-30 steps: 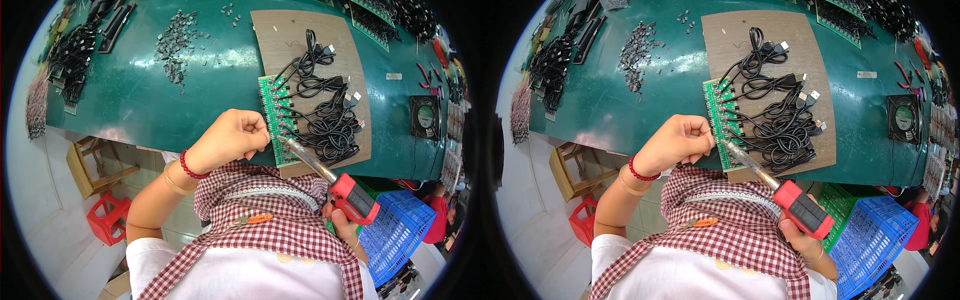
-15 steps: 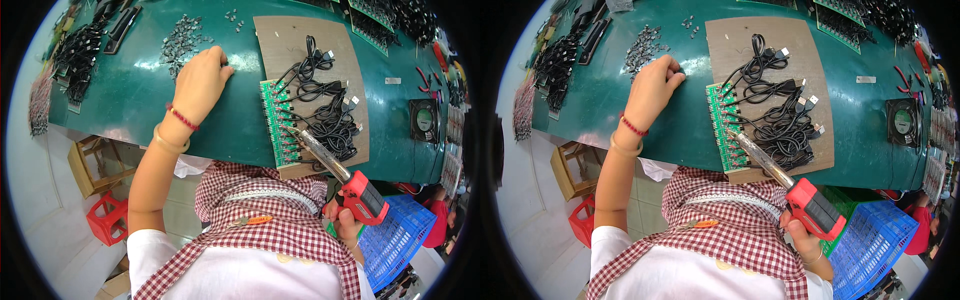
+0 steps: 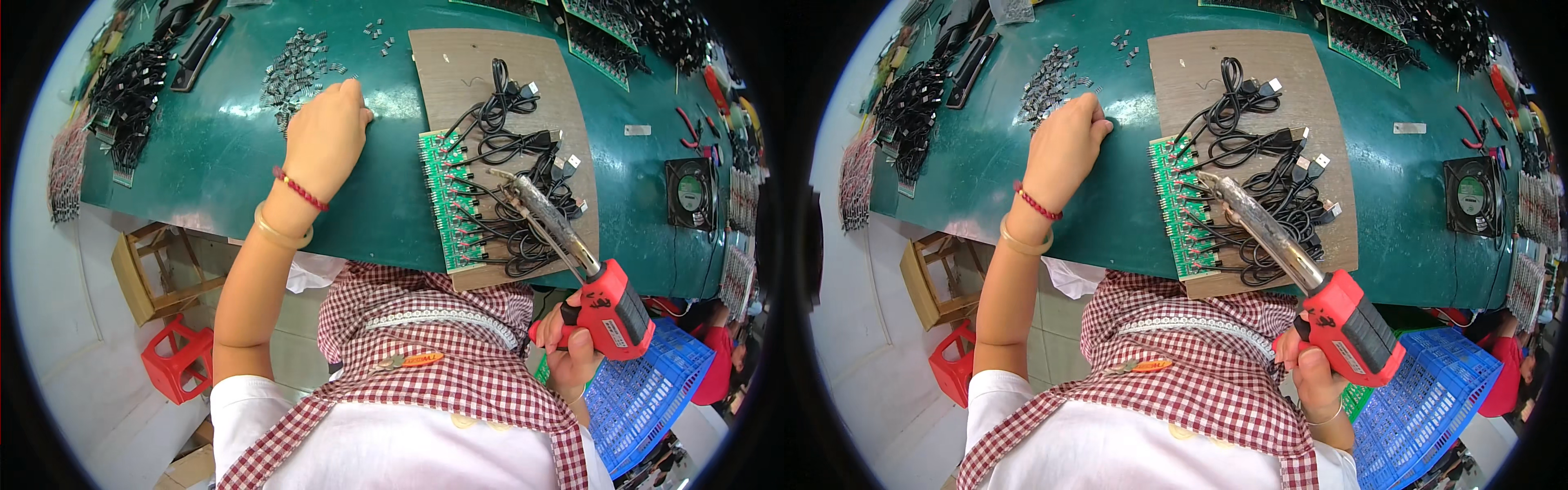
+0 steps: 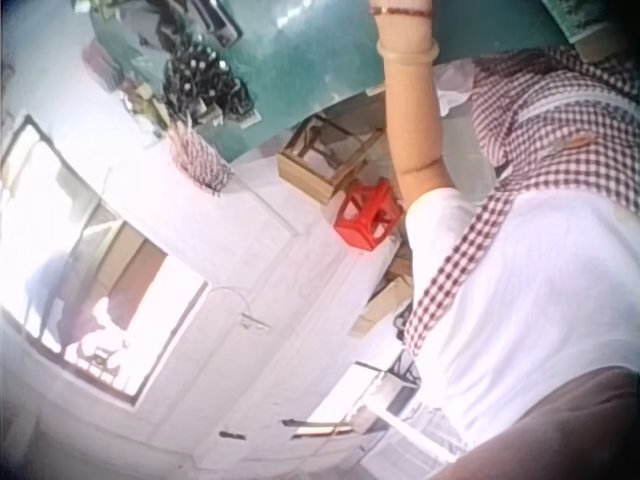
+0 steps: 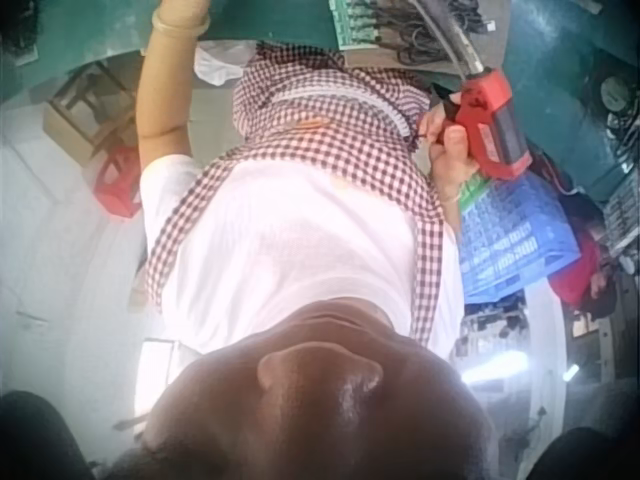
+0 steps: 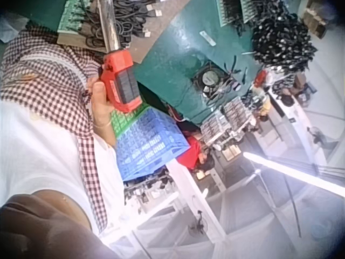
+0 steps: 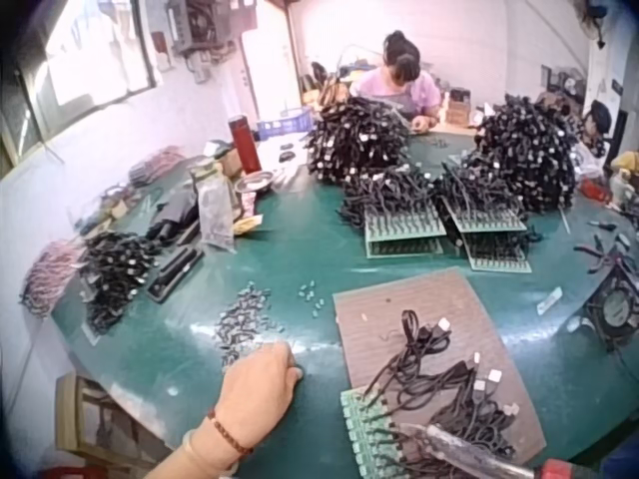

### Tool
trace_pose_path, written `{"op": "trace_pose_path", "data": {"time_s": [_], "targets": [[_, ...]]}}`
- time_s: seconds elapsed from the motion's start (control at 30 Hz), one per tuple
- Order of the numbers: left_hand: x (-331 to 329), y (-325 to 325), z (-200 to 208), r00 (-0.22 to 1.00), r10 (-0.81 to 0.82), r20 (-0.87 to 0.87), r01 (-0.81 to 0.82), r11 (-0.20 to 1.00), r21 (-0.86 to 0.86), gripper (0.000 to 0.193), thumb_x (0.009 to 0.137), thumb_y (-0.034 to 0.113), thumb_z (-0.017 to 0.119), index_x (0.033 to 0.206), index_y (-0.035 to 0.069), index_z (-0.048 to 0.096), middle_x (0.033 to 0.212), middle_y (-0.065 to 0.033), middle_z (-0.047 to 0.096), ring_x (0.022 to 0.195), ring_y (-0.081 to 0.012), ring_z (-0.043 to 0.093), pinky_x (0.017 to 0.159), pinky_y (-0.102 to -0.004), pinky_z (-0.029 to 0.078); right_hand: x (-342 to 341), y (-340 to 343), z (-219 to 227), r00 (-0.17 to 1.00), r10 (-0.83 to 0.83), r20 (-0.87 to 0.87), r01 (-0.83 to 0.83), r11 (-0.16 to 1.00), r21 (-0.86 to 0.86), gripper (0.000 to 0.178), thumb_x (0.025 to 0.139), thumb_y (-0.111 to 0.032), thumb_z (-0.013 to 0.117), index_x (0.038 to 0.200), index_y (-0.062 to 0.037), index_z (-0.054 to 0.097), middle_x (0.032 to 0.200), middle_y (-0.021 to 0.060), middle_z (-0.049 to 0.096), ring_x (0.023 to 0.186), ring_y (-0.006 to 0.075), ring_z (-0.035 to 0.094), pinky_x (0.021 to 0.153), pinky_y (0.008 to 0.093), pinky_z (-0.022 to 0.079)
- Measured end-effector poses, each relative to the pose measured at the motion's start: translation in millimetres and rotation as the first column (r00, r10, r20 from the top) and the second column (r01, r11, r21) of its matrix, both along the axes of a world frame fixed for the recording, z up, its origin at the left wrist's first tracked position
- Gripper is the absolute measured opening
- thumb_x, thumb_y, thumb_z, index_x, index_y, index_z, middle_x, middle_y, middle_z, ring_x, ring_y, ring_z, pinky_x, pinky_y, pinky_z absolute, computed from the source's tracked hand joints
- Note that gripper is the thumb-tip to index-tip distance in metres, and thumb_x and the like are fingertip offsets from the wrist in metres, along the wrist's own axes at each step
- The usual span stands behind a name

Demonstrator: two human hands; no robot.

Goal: The person solders small electronic components onto circuit boards using a soldering iron, placing components onto the boards by hand, and sets aside completed boards to work on new ones.

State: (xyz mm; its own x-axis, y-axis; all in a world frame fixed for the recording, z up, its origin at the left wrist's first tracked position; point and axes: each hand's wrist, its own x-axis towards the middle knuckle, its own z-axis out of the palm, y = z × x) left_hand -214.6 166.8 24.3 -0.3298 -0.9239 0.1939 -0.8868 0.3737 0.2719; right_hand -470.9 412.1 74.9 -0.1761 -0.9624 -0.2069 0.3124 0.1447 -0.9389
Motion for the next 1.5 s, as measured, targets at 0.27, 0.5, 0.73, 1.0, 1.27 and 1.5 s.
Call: {"op": "trace_pose_path", "data": {"time_s": [0.27,0.5,0.73,1.0,1.27,1.5], "targets": [[-34.7,98.3,52.3,0.643,0.073,-0.762,0.503,0.71,0.492,0.01,0.081,0.001,0.063,0.085,0.0,0.054,0.074,-0.0032,0.056,0.063,-0.0061,0.053,0.053,-0.0201,0.043,15.4,-29.2,9.2,0.954,0.148,-0.259,-0.15,0.989,0.011,0.045,0.085,-0.007,0.059,0.123,-0.0042,0.034,0.078,0.0074,0.051,0.065,0.0145,0.051,0.066,0.0299,0.048],[-45.8,148.4,49.1,0.257,0.421,-0.87,0.747,0.484,0.455,0.016,0.084,0.007,0.064,0.091,-0.003,0.053,0.081,-0.0072,0.058,0.061,-0.0073,0.056,0.051,-0.0192,0.046,38.1,-48.4,24.5,0.944,0.318,-0.084,-0.306,0.943,0.133,0.01,0.085,-0.001,0.058,0.094,-0.0024,0.055,0.083,0.001,0.055,0.077,0.008,0.052,0.068,0.0238,0.045],[-40.7,146.3,56.3,0.444,0.345,-0.827,0.678,0.474,0.562,0.006,0.082,-0.003,0.061,0.084,-0.003,0.056,0.079,-0.0056,0.061,0.06,-0.0084,0.059,0.052,-0.0213,0.049,29.5,-45.6,18.7,0.875,0.401,-0.272,-0.369,0.915,0.161,0.016,0.08,0.001,0.06,0.096,-0.0021,0.058,0.087,0.004,0.058,0.077,0.0101,0.056,0.066,0.0237,0.046],[-34.4,129.8,56.9,0.619,0.136,-0.773,0.656,0.451,0.605,0.002,0.077,-0.002,0.06,0.078,-0.001,0.059,0.074,-0.0026,0.062,0.06,-0.0073,0.058,0.053,-0.0202,0.047,37.2,-30.9,3.5,0.857,0.25,-0.451,-0.204,0.968,0.149,0.023,0.074,-0.004,0.069,0.095,-0.0034,0.06,0.089,0.0062,0.059,0.07,0.0163,0.057,0.063,0.0279,0.046],[-16.4,93.7,30.8,0.63,0.54,-0.558,0.543,0.207,0.814,0.009,0.083,0.008,0.057,0.082,-0.002,0.057,0.067,0.0003,0.056,0.053,-0.0031,0.049,0.044,-0.0176,0.038,-3.8,2.3,-3.6,0.869,0.209,-0.449,-0.177,0.978,0.113,0.045,0.084,-0.005,0.056,0.123,0.0023,0.035,0.07,0.007,0.051,0.062,0.0155,0.051,0.058,0.0291,0.046],[-19.1,79.7,23.4,0.727,0.455,-0.514,0.483,0.192,0.854,0.01,0.083,0.009,0.058,0.076,0.001,0.058,0.065,0.0003,0.057,0.05,-0.0024,0.048,0.044,-0.017,0.038,-26.0,39.5,-16.4,0.875,0.234,-0.424,-0.167,0.968,0.188,0.017,0.079,-0.018,0.065,0.083,-0.0021,0.061,0.076,0.0076,0.059,0.065,0.0174,0.054,0.056,0.0296,0.042]]}}
